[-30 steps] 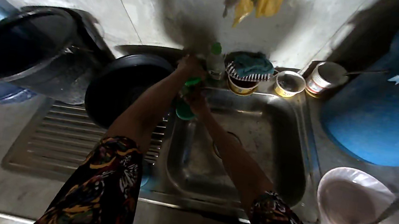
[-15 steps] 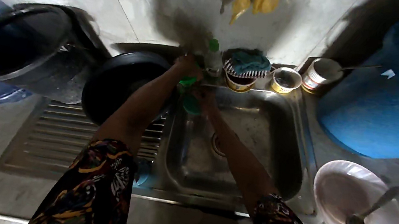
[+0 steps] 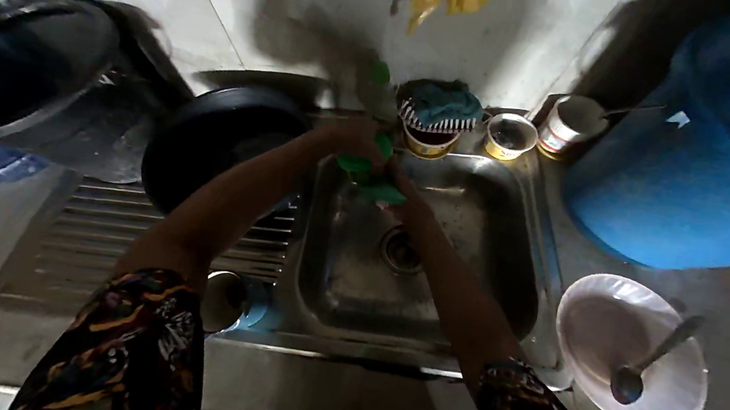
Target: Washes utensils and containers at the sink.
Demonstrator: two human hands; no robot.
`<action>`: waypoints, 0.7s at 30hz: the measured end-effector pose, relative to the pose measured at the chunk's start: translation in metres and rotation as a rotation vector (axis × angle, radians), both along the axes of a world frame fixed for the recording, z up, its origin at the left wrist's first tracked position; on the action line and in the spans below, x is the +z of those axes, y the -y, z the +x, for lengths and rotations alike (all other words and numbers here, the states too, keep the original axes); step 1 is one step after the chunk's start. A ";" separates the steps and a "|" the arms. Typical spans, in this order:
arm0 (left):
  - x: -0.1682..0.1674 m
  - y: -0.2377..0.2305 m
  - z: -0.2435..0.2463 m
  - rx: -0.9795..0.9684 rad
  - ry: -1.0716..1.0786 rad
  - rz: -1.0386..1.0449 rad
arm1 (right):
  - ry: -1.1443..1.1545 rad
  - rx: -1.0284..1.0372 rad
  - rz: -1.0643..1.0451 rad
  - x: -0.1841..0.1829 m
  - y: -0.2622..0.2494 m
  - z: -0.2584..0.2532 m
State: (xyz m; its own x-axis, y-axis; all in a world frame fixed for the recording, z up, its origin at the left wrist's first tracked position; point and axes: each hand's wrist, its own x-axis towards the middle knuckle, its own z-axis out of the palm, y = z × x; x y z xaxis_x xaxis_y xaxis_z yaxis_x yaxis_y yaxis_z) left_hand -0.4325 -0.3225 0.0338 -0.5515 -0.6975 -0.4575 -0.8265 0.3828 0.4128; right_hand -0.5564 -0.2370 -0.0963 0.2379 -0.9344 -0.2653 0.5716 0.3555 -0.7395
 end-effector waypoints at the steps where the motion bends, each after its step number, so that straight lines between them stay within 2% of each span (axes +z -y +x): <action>1: 0.000 0.007 0.001 0.023 0.015 -0.039 | -0.020 -0.031 0.035 0.000 0.005 0.001; 4: -0.002 0.032 0.006 0.135 0.052 -0.133 | -0.062 -0.024 0.096 -0.012 0.025 -0.001; 7: -0.018 0.052 0.013 0.248 0.035 -0.202 | -0.237 -0.018 0.052 -0.024 0.026 -0.006; 11: -0.041 0.079 0.030 0.377 -0.153 -0.237 | -0.380 0.002 0.058 -0.032 0.020 -0.015; 14: -0.021 0.077 0.042 0.396 -0.291 -0.236 | -0.475 0.055 0.026 -0.020 0.024 -0.018; 17: 0.019 0.059 0.060 0.388 -0.445 -0.261 | -0.766 -0.092 -0.294 0.020 0.032 -0.004; 19: 0.042 0.047 0.078 0.402 -0.597 -0.249 | -0.976 -0.290 -0.536 0.054 0.043 0.013; 21: 0.060 0.037 0.097 0.425 -0.732 -0.199 | -1.196 -0.506 -0.794 0.069 0.064 0.034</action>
